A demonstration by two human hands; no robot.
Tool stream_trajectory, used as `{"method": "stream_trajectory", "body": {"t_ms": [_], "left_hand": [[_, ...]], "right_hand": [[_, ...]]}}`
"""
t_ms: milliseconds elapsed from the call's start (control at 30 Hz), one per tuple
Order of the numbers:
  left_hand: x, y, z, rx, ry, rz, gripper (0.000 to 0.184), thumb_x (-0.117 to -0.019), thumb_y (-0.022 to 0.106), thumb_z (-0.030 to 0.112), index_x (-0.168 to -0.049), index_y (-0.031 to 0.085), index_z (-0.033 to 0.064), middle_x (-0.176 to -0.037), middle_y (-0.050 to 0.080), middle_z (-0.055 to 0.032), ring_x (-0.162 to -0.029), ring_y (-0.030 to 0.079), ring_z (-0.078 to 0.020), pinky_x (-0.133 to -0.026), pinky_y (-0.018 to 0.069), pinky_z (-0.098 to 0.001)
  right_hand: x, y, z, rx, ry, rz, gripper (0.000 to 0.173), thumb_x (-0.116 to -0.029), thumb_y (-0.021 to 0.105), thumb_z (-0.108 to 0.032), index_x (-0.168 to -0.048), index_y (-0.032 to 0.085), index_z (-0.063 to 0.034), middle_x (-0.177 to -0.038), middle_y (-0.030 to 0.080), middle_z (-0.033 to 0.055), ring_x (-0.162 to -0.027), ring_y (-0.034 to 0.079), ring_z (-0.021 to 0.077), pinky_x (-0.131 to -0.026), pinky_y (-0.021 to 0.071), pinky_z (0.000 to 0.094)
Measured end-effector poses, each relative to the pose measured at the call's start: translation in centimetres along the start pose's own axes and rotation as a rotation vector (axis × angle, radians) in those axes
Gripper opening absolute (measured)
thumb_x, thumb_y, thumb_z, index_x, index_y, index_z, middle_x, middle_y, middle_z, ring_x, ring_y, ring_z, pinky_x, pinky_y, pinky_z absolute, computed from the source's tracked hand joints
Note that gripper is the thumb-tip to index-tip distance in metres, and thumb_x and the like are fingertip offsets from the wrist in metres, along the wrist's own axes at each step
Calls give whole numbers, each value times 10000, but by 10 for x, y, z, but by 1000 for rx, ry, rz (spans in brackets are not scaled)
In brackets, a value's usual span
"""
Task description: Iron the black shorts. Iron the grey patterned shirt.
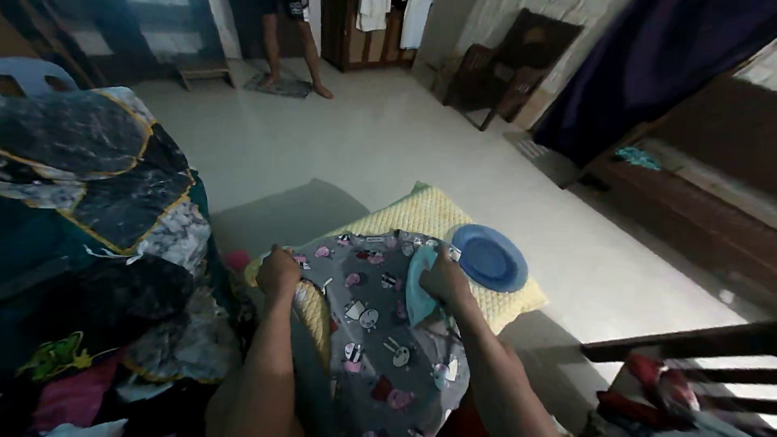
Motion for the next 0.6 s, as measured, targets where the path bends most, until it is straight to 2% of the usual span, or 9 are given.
{"method": "stream_trajectory", "body": {"t_ms": [100, 167, 267, 367, 433, 533, 600], "left_hand": [[-1, 0, 0, 0, 0, 0, 466, -1092, 417, 390, -1412, 557, 81, -1241, 688, -218, -1158, 671, -399, -944, 530, -609], [0, -2, -1, 24, 1, 11, 458, -1087, 429, 388, -1383, 576, 72, -1218, 693, -230, -1137, 677, -411, -924, 533, -624], [0, -3, 0, 55, -2, 28, 451, -1078, 448, 396, -1321, 616, 55, -1175, 703, -247, -1103, 685, -438, -890, 531, -658], [-3, -5, 2, 41, -21, 22, 452, -1081, 439, 404, -1315, 614, 58, -1174, 706, -237, -1105, 688, -424, -896, 533, -646], [2, -8, 5, 40, -1, 61, 447, -1073, 472, 385, -1347, 589, 52, -1204, 692, -244, -1132, 673, -434, -911, 526, -648], [21, -9, 25, 59, 238, 203, 495, -1041, 546, 350, -1421, 558, 33, -1389, 559, -309, -1283, 541, -512, -1007, 423, -721], [43, 7, 43, -1, 491, 249, 526, -1028, 526, 431, -1394, 600, 60, -1399, 572, -271, -1285, 552, -473, -1029, 432, -672]], "right_hand": [[-37, -12, -6, -34, -63, 2, 907, -795, 755, -251, -1576, 299, -191, -1164, 692, 217, -1050, 698, 413, -843, 564, 640], [-43, -12, -10, -14, -82, 6, 922, -775, 756, -253, -1573, 300, -185, -1152, 695, 219, -1045, 698, 418, -843, 558, 651], [-20, -3, -5, -10, -72, 13, 958, -732, 757, -227, -1575, 303, -175, -1132, 692, 229, -1021, 696, 432, -821, 554, 669], [7, 4, -1, -34, -49, -3, 966, -737, 740, -209, -1587, 281, -204, -1075, 705, 204, -957, 710, 413, -775, 567, 650], [8, 4, -2, -54, -60, -6, 960, -747, 743, -206, -1591, 285, -199, -1092, 705, 214, -967, 707, 425, -778, 561, 662], [-15, -2, -11, -106, -109, -28, 940, -764, 747, -173, -1589, 297, -168, -1178, 683, 244, -1040, 691, 444, -835, 551, 679], [-37, -4, -15, -169, -169, -52, 891, -799, 737, -149, -1581, 310, -163, -1195, 675, 252, -1046, 692, 430, -853, 559, 655]]}}
Point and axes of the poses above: each hand's wrist, its own x-axis away from the middle knuckle, its own y-axis out of the palm, z = x × y, the point moved 3 cm from there along -x, towards the middle knuckle
